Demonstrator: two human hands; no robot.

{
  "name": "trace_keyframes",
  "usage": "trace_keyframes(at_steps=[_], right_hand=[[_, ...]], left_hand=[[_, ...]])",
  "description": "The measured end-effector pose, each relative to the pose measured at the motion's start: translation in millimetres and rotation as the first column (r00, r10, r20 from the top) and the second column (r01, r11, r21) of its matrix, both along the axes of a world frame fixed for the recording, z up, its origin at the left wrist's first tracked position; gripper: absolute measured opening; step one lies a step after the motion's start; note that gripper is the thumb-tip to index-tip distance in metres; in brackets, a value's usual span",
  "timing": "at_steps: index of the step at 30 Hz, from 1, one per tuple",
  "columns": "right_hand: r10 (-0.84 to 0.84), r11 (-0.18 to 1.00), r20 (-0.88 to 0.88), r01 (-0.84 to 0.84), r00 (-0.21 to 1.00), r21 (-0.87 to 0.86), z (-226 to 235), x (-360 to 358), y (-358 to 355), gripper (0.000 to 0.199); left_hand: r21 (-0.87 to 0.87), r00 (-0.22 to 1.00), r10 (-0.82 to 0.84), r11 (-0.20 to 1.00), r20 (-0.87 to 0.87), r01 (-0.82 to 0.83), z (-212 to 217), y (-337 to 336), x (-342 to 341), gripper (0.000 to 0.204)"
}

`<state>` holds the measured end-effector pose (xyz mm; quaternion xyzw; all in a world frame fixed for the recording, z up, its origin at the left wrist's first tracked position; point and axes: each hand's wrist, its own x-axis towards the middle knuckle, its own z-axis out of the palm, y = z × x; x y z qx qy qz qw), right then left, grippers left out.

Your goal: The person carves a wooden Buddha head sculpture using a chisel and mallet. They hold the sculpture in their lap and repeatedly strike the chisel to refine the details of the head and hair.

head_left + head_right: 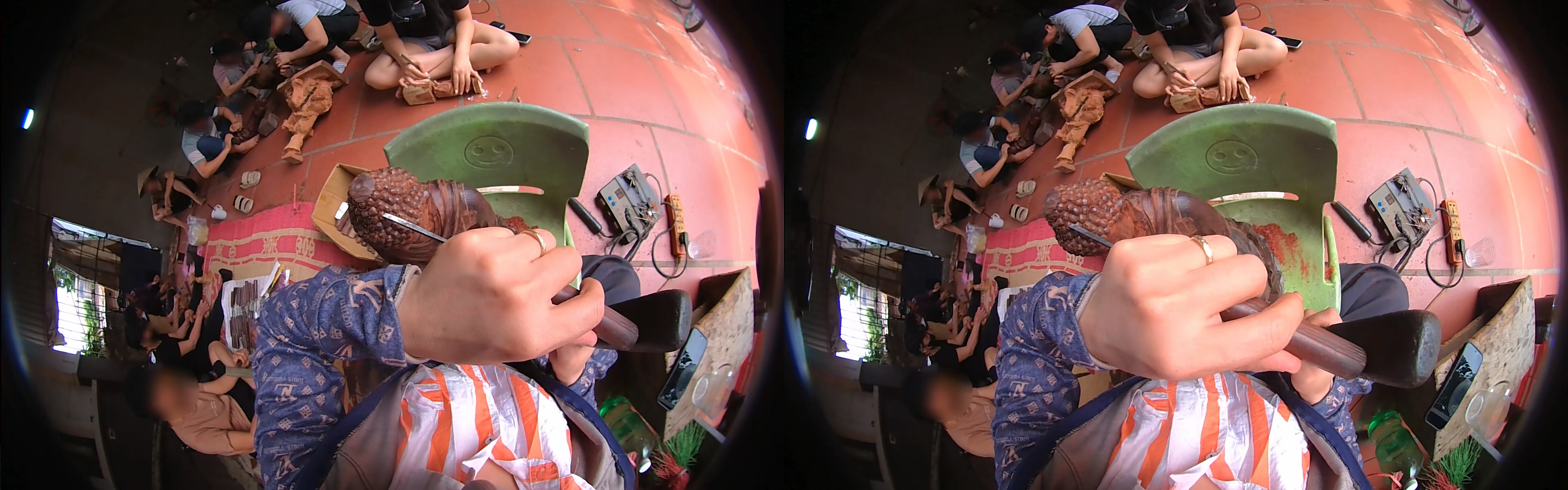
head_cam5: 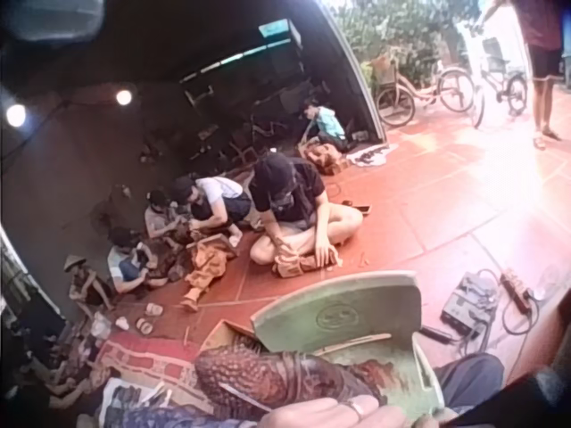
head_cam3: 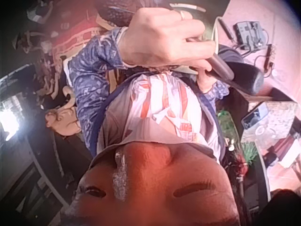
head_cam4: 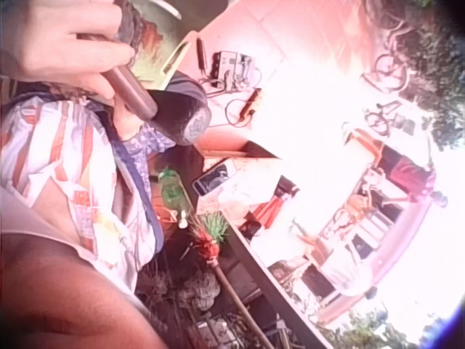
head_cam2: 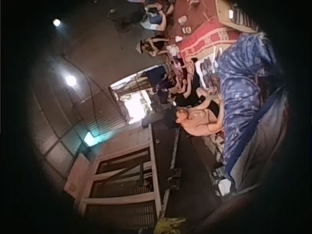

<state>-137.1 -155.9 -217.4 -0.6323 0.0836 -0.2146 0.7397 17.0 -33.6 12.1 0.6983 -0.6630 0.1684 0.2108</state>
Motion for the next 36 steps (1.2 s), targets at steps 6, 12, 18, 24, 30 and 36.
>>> trace_keyframes(at_steps=[6,12,18,24,30,36], right_hand=[[-0.192,0.977,0.149,0.203,0.970,-0.060,35,21,-1,0.027],[-0.187,0.981,0.193,0.174,0.963,0.084,33,21,-1,0.027],[-0.168,0.972,0.224,0.124,0.960,0.200,42,20,-2,0.033],[-0.174,0.949,0.191,0.112,0.966,0.296,51,18,-9,0.040],[-0.319,0.945,0.109,0.306,0.941,0.118,70,23,-7,0.040],[-0.307,0.950,0.108,0.297,0.946,0.102,27,14,-18,0.029]], left_hand=[[-0.026,1.000,-0.001,1.000,-0.003,0.001,2,0,0,0.033],[-0.070,1.000,-0.012,0.997,-0.009,0.011,0,-1,-1,0.034],[-0.128,0.998,-0.043,0.991,-0.038,0.038,3,-1,1,0.035],[-0.158,0.996,-0.021,0.987,-0.086,0.007,3,-4,-2,0.034],[-0.227,1.000,0.000,0.974,-0.028,-0.006,5,-10,-2,0.029],[-0.249,0.974,-0.109,0.956,0.200,0.158,-16,-16,-5,0.022]])
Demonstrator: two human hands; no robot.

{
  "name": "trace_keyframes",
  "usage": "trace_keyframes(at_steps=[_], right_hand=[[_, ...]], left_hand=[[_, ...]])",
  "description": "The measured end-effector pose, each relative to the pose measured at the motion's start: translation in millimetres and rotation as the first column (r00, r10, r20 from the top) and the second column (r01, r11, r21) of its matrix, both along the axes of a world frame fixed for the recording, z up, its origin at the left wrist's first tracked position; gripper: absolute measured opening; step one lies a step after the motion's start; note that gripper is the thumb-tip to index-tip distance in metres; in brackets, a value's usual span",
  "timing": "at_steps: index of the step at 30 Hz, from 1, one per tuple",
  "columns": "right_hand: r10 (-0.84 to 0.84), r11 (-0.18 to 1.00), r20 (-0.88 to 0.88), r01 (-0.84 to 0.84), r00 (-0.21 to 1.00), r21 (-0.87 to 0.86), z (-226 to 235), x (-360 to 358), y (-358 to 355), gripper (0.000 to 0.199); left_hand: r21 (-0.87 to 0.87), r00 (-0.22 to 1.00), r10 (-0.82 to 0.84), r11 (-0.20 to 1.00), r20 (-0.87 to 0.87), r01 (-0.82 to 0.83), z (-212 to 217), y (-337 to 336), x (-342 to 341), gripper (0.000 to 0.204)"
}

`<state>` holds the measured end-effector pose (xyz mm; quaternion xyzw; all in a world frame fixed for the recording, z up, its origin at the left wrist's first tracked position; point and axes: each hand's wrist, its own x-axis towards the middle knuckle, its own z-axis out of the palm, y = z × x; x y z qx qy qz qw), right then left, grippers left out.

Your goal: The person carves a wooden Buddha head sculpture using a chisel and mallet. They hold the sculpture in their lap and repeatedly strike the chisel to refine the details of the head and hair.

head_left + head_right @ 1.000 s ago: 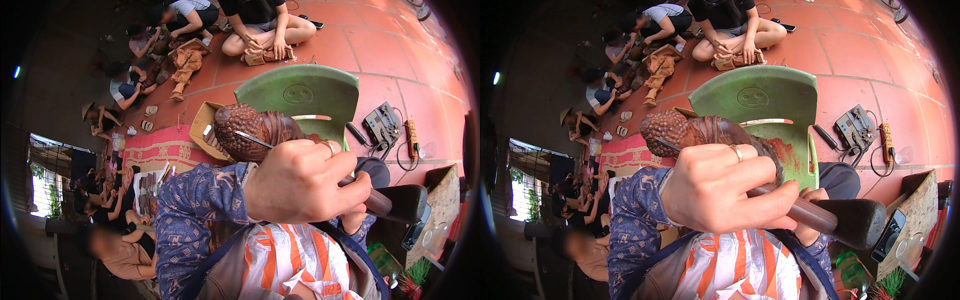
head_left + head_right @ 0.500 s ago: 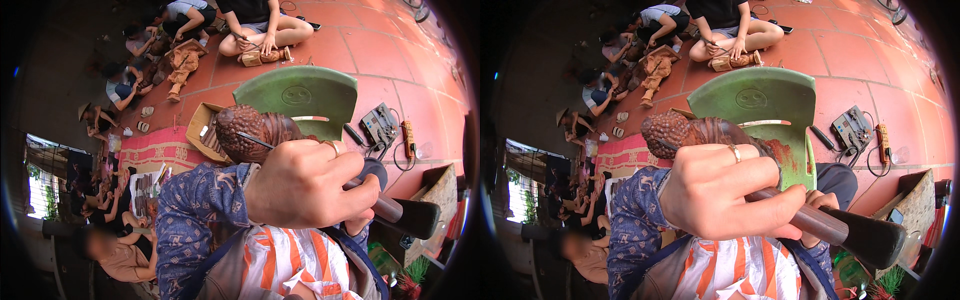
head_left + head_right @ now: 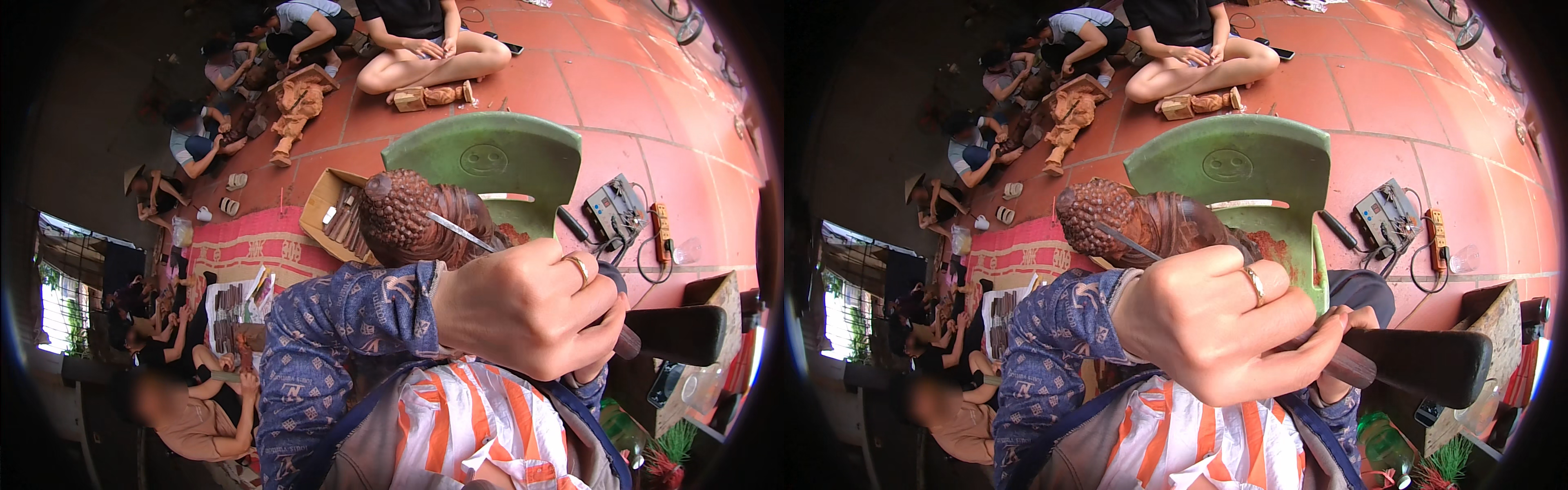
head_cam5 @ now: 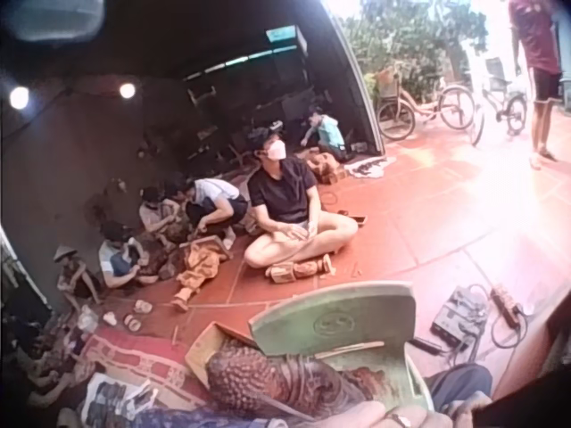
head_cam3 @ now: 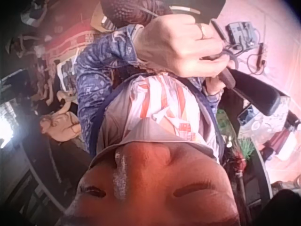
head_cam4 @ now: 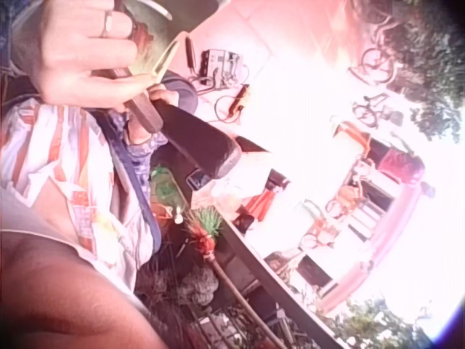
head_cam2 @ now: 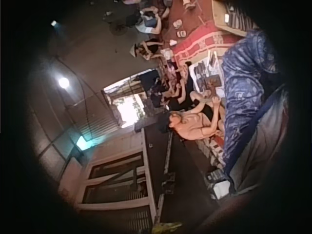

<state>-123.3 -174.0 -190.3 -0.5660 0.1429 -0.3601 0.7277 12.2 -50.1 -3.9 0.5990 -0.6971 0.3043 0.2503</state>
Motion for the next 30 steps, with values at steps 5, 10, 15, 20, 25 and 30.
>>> trace_keyframes(at_steps=[5,10,15,20,25,30], right_hand=[[-0.047,0.986,0.025,0.050,0.999,-0.157,6,4,-5,0.027],[-0.001,0.984,0.029,0.006,1.000,-0.177,18,7,-5,0.040],[0.087,0.979,-0.028,-0.090,0.996,-0.183,26,3,-8,0.037],[0.059,0.988,-0.089,-0.071,0.994,-0.136,13,-7,-18,0.023],[0.151,0.988,0.018,-0.151,0.988,-0.032,39,4,-23,0.021],[0.104,0.951,-0.131,-0.138,0.986,-0.278,39,3,-43,0.027]], left_hand=[[0.029,0.990,0.064,0.998,-0.123,-0.061,4,-4,0,0.033],[0.089,0.980,0.164,0.984,-0.117,-0.154,8,-1,2,0.037],[0.023,0.972,0.199,0.980,-0.120,-0.198,6,-3,7,0.033],[0.095,0.966,0.231,0.971,-0.119,-0.221,14,1,7,0.033],[0.049,0.952,0.270,0.963,-0.147,-0.266,19,-3,5,0.036],[0.019,0.945,0.290,0.957,-0.153,-0.291,20,-4,6,0.038]])
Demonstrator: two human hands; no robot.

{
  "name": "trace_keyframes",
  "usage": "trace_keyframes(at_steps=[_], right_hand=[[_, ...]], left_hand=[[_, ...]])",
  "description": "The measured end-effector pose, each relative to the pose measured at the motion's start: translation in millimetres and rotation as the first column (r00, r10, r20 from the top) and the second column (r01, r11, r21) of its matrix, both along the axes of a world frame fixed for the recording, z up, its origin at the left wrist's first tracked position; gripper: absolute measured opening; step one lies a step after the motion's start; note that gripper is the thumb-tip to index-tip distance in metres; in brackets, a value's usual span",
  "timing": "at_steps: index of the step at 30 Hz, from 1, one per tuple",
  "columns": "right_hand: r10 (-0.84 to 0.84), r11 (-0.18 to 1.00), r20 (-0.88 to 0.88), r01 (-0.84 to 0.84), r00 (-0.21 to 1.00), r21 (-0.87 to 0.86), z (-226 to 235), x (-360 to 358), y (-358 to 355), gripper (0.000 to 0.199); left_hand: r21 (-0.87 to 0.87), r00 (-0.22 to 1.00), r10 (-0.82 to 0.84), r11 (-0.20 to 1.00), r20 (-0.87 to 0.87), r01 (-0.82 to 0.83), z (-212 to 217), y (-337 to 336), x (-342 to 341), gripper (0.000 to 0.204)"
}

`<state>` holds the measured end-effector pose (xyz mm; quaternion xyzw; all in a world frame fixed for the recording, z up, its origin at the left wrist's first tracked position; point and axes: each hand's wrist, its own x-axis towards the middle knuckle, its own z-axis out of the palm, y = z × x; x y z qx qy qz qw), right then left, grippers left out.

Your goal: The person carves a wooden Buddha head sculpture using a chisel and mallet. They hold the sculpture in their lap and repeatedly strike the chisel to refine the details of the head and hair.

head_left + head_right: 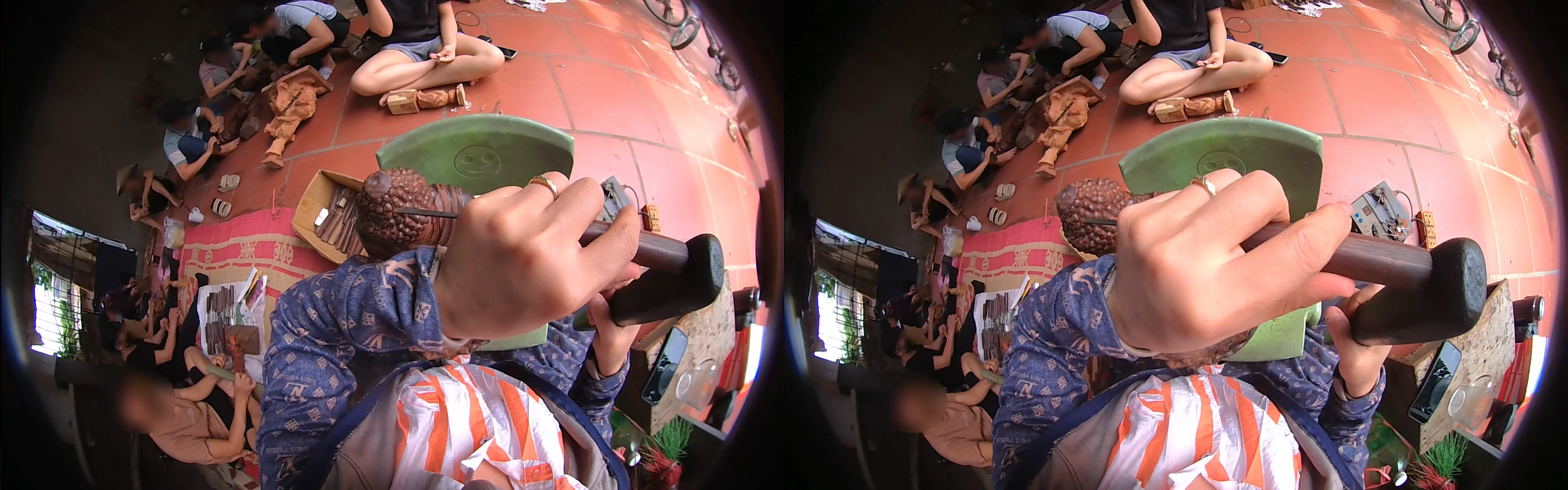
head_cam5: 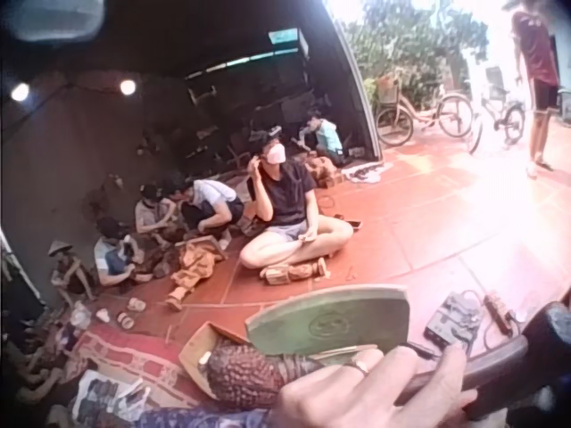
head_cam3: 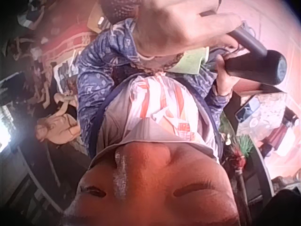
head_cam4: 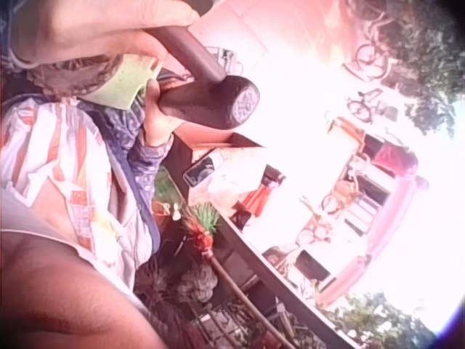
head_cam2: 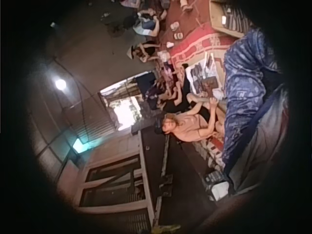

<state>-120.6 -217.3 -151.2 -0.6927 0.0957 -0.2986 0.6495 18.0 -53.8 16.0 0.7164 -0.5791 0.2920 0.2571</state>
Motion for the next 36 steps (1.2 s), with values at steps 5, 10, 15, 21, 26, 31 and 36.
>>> trace_keyframes(at_steps=[5,10,15,21,26,31,36], right_hand=[[0.034,0.987,-0.003,-0.033,0.999,0.156,13,-3,0,0.027],[0.137,0.948,0.234,-0.195,0.963,0.250,31,5,-12,0.023],[0.071,0.966,0.212,-0.120,0.975,0.230,37,5,-14,0.022],[0.028,0.968,0.144,-0.063,0.989,0.244,41,7,-9,0.023],[-0.033,0.999,0.087,0.033,0.996,0.004,48,10,-20,0.017],[0.044,0.997,0.027,-0.045,0.999,0.062,49,10,-26,0.017],[0.013,0.991,-0.029,-0.016,0.999,-0.130,29,5,-36,0.022]], left_hand=[[-0.051,1.000,-0.018,0.999,-0.009,0.017,-1,-1,1,0.037],[-0.175,0.999,-0.041,0.984,-0.013,0.038,-2,-7,4,0.037],[-0.171,0.999,-0.032,0.985,-0.022,0.028,0,-7,2,0.038],[-0.136,0.999,-0.017,0.991,-0.031,0.012,3,-4,1,0.038],[-0.178,0.999,-0.009,0.984,-0.034,0.003,3,-7,3,0.038],[-0.164,0.999,0.004,0.986,-0.044,-0.011,3,-6,3,0.039],[-0.163,0.999,-0.014,0.987,-0.045,0.006,4,-5,4,0.038]])
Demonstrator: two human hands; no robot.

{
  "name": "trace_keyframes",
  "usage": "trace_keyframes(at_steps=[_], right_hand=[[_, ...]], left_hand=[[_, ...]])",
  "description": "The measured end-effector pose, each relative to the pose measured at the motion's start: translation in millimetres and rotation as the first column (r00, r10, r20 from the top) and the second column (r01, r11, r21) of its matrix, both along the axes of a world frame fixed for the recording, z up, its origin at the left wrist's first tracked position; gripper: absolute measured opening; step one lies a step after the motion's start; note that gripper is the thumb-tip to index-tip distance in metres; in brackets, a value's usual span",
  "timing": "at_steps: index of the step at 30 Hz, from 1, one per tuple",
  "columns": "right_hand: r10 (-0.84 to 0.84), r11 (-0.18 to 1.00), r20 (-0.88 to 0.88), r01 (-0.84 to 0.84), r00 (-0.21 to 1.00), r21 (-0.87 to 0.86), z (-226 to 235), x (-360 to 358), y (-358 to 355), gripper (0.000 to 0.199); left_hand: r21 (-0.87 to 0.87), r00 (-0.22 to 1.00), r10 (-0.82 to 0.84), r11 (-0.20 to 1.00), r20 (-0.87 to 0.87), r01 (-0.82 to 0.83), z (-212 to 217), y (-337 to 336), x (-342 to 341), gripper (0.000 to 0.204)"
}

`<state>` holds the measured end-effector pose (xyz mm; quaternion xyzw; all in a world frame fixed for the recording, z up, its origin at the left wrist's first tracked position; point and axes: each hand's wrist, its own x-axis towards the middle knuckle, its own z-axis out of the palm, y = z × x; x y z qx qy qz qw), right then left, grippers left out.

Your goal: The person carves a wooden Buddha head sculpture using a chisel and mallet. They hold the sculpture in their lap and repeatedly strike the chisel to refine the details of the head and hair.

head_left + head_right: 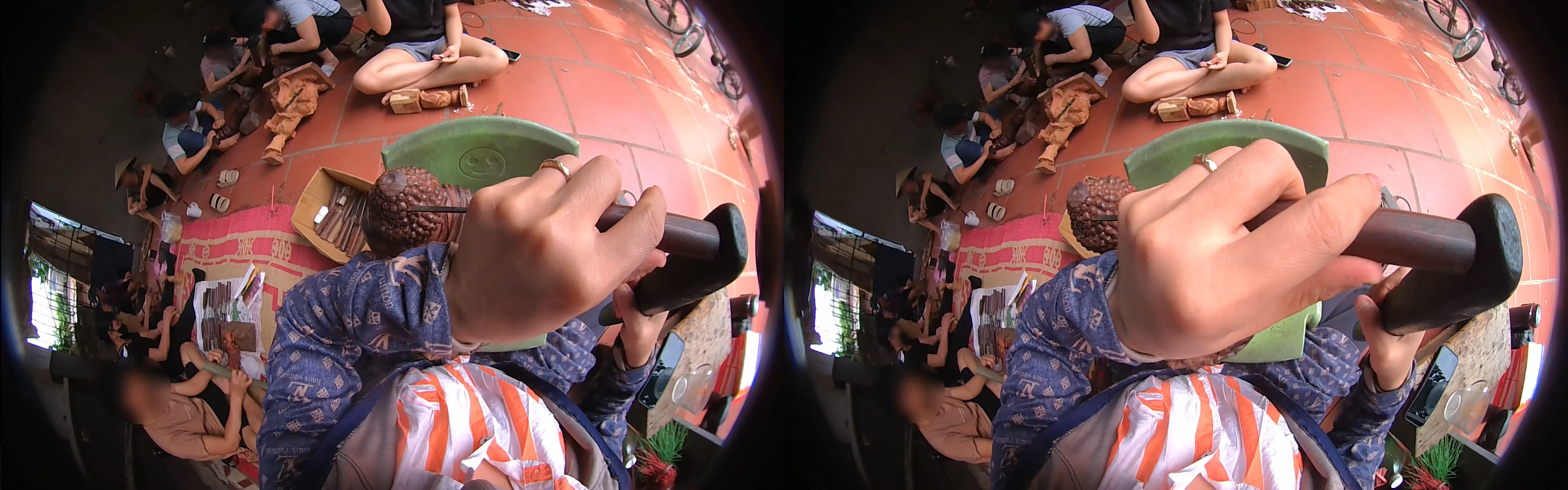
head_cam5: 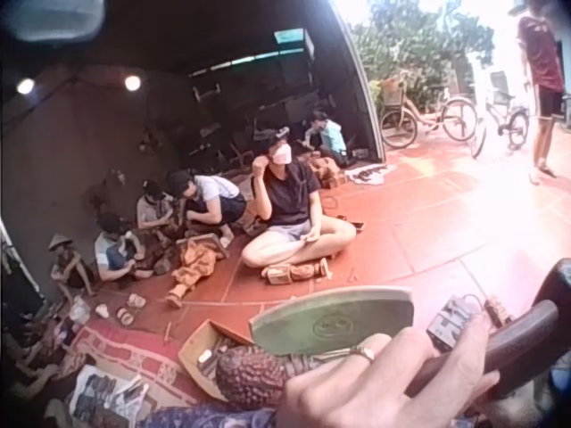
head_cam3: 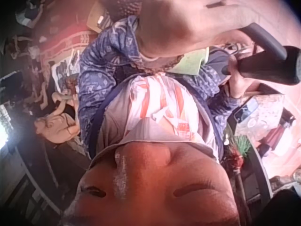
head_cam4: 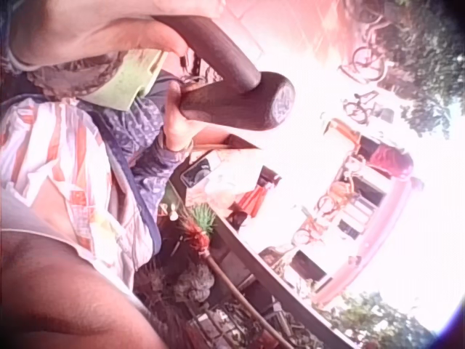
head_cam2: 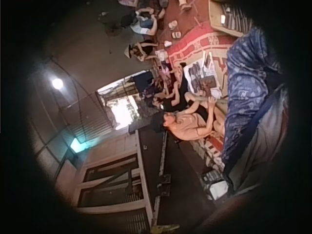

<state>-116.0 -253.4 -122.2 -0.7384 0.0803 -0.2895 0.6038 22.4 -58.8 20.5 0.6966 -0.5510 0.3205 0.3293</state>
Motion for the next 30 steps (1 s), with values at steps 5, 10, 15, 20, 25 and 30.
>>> trace_keyframes(at_steps=[5,10,15,20,25,30], right_hand=[[-0.107,0.981,0.080,0.092,0.991,0.172,6,5,18,0.019],[-0.050,0.995,0.142,0.062,0.989,-0.080,-22,-4,4,0.025],[0.109,0.956,0.131,-0.140,0.985,0.259,-37,-15,17,0.048],[-0.049,0.983,0.123,0.026,0.991,0.184,-29,-10,24,0.033],[-0.132,0.990,0.175,0.138,0.976,-0.024,-9,0,33,0.034],[-0.052,0.975,0.216,0.002,0.975,0.223,-36,-12,21,0.053]], left_hand=[[-0.039,0.974,-0.051,0.997,0.222,0.061,-7,0,-3,0.033],[0.028,0.964,-0.161,0.987,0.212,0.158,-13,1,-6,0.031],[0.054,0.979,-0.183,0.983,0.095,0.178,-11,2,-16,0.033],[0.028,0.985,-0.150,0.989,0.085,0.148,-12,1,-11,0.034],[0.034,0.992,-0.109,0.994,0.059,0.107,-6,4,-7,0.035],[-0.014,0.991,-0.127,0.992,0.041,0.128,-4,5,-6,0.037]])
